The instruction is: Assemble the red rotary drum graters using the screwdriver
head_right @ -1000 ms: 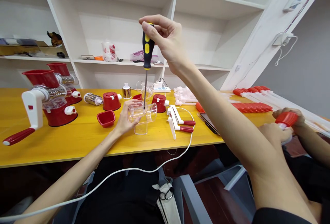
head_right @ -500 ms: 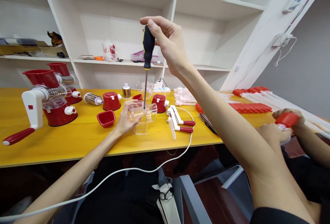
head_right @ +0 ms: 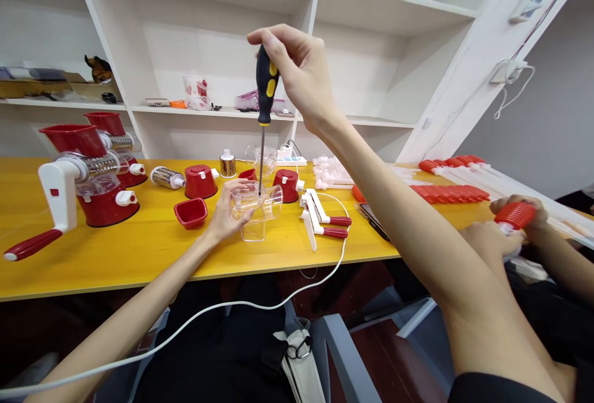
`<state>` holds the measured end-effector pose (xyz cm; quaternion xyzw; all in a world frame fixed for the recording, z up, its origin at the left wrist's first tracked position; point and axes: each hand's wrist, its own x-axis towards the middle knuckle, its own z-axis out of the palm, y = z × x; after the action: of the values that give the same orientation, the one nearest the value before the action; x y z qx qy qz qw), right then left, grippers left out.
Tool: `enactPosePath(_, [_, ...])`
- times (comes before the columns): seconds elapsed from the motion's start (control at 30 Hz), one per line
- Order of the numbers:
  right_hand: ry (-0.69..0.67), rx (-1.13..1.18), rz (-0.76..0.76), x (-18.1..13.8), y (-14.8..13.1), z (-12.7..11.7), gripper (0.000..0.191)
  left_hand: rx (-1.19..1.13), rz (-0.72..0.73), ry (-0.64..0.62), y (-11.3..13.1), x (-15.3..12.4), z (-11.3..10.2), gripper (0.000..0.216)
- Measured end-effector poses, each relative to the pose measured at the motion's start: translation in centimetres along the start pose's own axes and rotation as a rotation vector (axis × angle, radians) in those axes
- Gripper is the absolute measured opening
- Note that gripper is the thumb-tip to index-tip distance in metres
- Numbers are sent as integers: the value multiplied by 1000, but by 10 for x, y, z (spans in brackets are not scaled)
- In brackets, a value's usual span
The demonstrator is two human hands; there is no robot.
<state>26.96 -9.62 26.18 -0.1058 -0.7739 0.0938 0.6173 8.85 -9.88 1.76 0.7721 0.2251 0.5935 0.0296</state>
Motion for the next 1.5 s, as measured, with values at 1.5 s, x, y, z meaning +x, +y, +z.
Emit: enactPosePath(1.5, [165, -18, 203, -8, 0, -37, 20, 46, -30, -8, 2, 1, -2, 48])
